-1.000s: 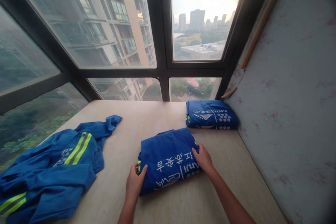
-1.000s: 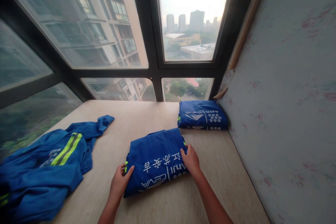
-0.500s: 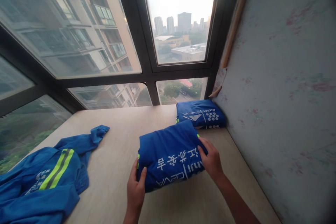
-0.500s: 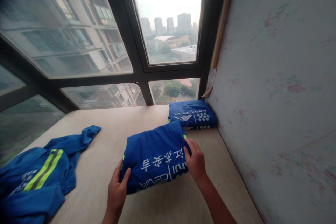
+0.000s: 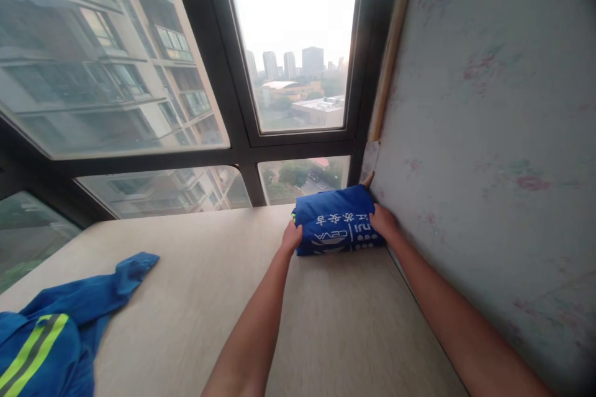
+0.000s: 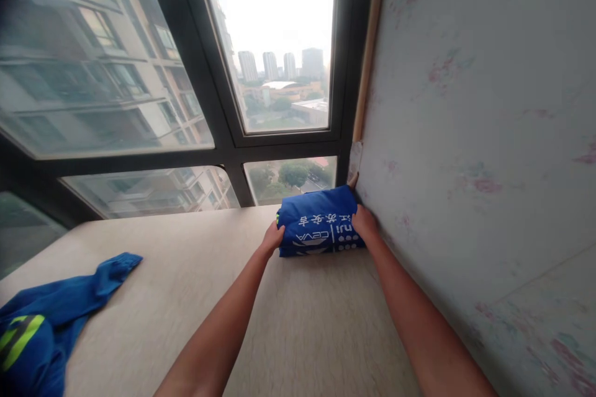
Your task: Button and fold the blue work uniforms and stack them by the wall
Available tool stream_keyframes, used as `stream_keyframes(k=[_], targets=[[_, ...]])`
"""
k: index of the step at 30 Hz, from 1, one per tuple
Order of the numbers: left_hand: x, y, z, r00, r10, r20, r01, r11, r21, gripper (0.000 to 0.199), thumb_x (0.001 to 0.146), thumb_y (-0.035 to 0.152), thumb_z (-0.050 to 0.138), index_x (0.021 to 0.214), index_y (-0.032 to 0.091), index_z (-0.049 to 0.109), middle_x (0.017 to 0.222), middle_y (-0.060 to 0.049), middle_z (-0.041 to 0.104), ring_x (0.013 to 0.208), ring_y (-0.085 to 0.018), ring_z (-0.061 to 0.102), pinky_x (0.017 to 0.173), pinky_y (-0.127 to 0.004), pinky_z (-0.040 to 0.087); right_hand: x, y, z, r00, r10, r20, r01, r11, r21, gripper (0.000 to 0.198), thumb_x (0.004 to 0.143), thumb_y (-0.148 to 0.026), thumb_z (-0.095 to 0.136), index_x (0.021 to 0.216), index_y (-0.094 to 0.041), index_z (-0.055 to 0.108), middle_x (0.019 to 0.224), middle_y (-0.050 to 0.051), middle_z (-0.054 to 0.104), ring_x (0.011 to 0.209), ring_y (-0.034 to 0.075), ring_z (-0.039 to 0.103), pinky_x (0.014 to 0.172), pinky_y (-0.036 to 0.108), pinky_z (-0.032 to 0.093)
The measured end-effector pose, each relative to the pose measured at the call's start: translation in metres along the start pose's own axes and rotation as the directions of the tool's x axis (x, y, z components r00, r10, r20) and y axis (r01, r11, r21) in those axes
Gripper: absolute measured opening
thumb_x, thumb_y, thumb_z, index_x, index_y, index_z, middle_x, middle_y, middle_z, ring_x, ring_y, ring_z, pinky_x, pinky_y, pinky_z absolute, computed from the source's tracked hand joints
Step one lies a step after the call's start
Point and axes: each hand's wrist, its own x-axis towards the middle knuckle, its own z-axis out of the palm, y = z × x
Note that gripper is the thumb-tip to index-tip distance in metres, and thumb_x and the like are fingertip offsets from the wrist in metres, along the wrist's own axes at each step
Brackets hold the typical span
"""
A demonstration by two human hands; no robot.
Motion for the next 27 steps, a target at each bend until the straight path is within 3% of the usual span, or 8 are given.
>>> stream_keyframes(k=[5, 8, 12, 15, 18, 23, 25, 27], targets=[[-0.019, -0.027, 0.012, 0.998, -0.056, -0.007, 0.057, 0.998, 0.03, 0.038, 0.091, 0.037, 0.059, 0.123, 0.018, 0.056, 0.124, -0.009, 0.059, 0.106, -0.022, 0.061, 0.088, -0.043, 0.054, -0.015, 0.014, 0.006, 1.0, 0.005, -0.007, -0.005, 1.0, 0.002, 0.04, 0.088, -0.03, 0.05, 0.119, -0.006, 0.059, 0.114, 0.024, 0.065, 0.098, 0.027, 0.062, 0.086, 0.038, 0.047], [-0.05, -0.046, 0.006, 0.994, -0.099, -0.042, 0.101, 0.994, 0.051, 0.038, 0.091, 0.037, 0.059, 0.124, 0.018, 0.056, 0.125, -0.009, 0.058, 0.106, -0.022, 0.06, 0.089, -0.043, 0.053, -0.051, 0.012, 0.008, 0.996, -0.053, -0.074, 0.054, 0.998, 0.019, 0.042, 0.092, -0.028, 0.042, 0.127, -0.009, 0.054, 0.129, 0.022, 0.057, 0.115, 0.028, 0.055, 0.099, 0.043, 0.042], [-0.127, -0.075, -0.016, 0.976, -0.166, -0.139, 0.179, 0.98, 0.087, 0.032, 0.092, 0.033, 0.057, 0.12, 0.017, 0.059, 0.125, -0.01, 0.059, 0.111, -0.024, 0.059, 0.096, -0.048, 0.05, -0.158, 0.003, 0.045, 0.943, -0.308, -0.127, 0.314, 0.949, 0.035, 0.042, 0.093, -0.026, 0.038, 0.131, -0.015, 0.052, 0.135, 0.016, 0.053, 0.126, 0.027, 0.048, 0.106, 0.048, 0.038], [-0.208, -0.094, -0.034, 0.958, -0.176, -0.228, 0.21, 0.968, 0.134, 0.028, 0.088, 0.02, 0.05, 0.111, 0.018, 0.066, 0.122, -0.013, 0.062, 0.117, -0.026, 0.057, 0.106, -0.052, 0.043, -0.251, 0.0, 0.08, 0.886, -0.459, 0.061, 0.455, 0.888, 0.067, 0.043, 0.09, -0.024, 0.039, 0.131, -0.016, 0.052, 0.136, 0.015, 0.053, 0.127, 0.027, 0.048, 0.104, 0.046, 0.042], [-0.282, -0.104, -0.042, 0.951, -0.137, -0.277, 0.191, 0.966, 0.177, 0.032, 0.085, 0.018, 0.045, 0.107, 0.02, 0.068, 0.119, -0.013, 0.064, 0.116, -0.026, 0.059, 0.103, -0.05, 0.047, -0.304, 0.004, 0.1, 0.846, -0.501, 0.181, 0.505, 0.863, 0.026, 0.04, 0.09, -0.026, 0.04, 0.124, -0.017, 0.058, 0.136, 0.015, 0.055, 0.128, 0.031, 0.048, 0.105, 0.051, 0.038], [-0.329, -0.112, -0.059, 0.912, -0.176, -0.371, 0.24, 0.961, 0.134, 0.028, 0.086, 0.023, 0.045, 0.1, 0.021, 0.07, 0.118, -0.013, 0.066, 0.113, -0.024, 0.062, 0.097, -0.043, 0.052, -0.307, 0.01, 0.104, 0.841, -0.5, 0.208, 0.516, 0.856, -0.028, 0.043, 0.091, -0.032, 0.036, 0.123, -0.016, 0.061, 0.135, 0.016, 0.057, 0.126, 0.032, 0.05, 0.103, 0.052, 0.038], [-0.323, -0.119, -0.085, 0.845, -0.26, -0.467, 0.364, 0.92, 0.145, 0.03, 0.086, 0.024, 0.042, 0.099, 0.02, 0.069, 0.116, -0.012, 0.067, 0.11, -0.022, 0.063, 0.092, -0.036, 0.054, -0.303, 0.011, 0.102, 0.831, -0.516, 0.206, 0.534, 0.845, -0.038, 0.044, 0.092, -0.033, 0.034, 0.122, -0.015, 0.061, 0.134, 0.016, 0.057, 0.125, 0.032, 0.051, 0.103, 0.052, 0.039], [-0.31, -0.129, -0.127, 0.736, -0.335, -0.588, 0.523, 0.833, 0.18, 0.034, 0.084, 0.021, 0.039, 0.106, 0.017, 0.066, 0.115, -0.013, 0.067, 0.109, -0.021, 0.063, 0.092, -0.034, 0.053, -0.303, 0.012, 0.101, 0.822, -0.532, 0.204, 0.55, 0.834, -0.04, 0.044, 0.092, -0.033, 0.034, 0.121, -0.014, 0.062, 0.133, 0.016, 0.058, 0.125, 0.031, 0.052, 0.102, 0.051, 0.04]])
